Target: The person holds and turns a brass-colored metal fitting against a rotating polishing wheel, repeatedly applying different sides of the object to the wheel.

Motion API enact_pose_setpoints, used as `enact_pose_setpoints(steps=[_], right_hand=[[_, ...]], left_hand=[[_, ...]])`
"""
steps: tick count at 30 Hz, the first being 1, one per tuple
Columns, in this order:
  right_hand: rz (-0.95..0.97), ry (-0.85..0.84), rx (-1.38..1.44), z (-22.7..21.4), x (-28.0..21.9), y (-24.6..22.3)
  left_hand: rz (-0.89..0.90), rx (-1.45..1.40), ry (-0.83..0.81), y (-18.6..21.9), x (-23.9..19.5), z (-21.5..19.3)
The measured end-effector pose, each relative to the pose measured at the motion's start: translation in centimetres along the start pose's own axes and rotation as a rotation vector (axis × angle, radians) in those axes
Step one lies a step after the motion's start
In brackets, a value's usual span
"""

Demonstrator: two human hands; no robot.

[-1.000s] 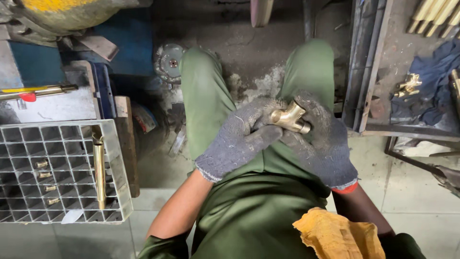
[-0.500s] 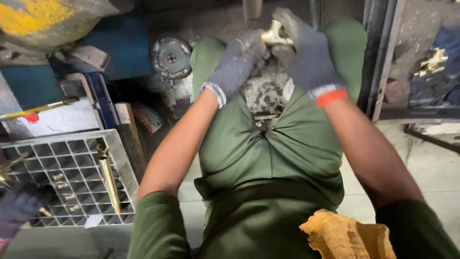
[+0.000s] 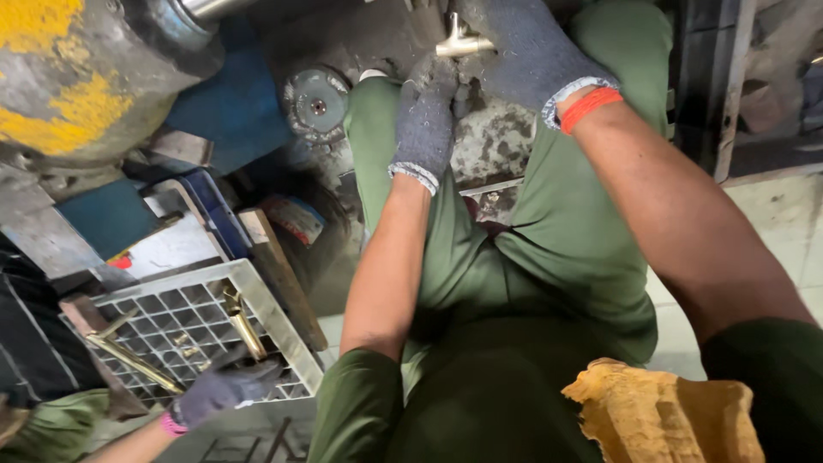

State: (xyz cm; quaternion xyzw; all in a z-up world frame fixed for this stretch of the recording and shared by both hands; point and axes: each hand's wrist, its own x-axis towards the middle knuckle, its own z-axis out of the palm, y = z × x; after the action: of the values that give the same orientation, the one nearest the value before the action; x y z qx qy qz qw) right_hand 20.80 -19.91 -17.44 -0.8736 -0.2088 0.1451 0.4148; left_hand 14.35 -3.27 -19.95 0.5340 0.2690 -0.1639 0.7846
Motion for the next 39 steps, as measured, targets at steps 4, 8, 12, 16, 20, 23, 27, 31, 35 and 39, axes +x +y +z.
enact_pose_setpoints(steps=[4,8,12,16,20,23,27,31,35,39], right_hand=[[0.115,-0.066,-0.009,0.1,0.9,-0.3],[0.049,0.022,0.021,0.3,1.8,-0.6],[-0.002,0.056,-0.019,0.2,0.9,-1.0],[0.035,0.024,0.084,0.2,-0.4,-1.3],[0.048,0.019,0.108,0.1,-0.2,-1.3],[0.033,-0.017,0.018,0.4,0.6,-1.0],[0.085,0.027,-0.027,1.6,0.8,-0.1],[0.216,-0.036,0.012,1.7,1.8,-0.1],[0.256,-0.020,-0.031,0.9,1.5,-1.6],[0.199,0.010,0.086,0.3,0.0,-2.6]], left_hand=[[-0.053,-0.015,0.021,-1.3,1.3,-0.4],[0.016,-0.125,-0.034,-2.4,2.4,-0.7],[0.041,-0.204,-0.064,-2.6,1.6,-0.9],[0.061,-0.142,-0.026,-2.1,0.5,-0.8],[0.010,-0.158,-0.003,-1.4,0.2,-0.5],[-0.026,-0.187,0.010,-1.3,0.7,-0.6],[-0.026,-0.188,0.024,-2.4,1.6,-1.3],[-0.048,-0.155,0.023,-2.4,2.2,-1.5],[-0.056,-0.188,0.023,-1.6,1.5,-1.1],[0.018,-0.081,-0.007,-1.3,0.5,-1.4]])
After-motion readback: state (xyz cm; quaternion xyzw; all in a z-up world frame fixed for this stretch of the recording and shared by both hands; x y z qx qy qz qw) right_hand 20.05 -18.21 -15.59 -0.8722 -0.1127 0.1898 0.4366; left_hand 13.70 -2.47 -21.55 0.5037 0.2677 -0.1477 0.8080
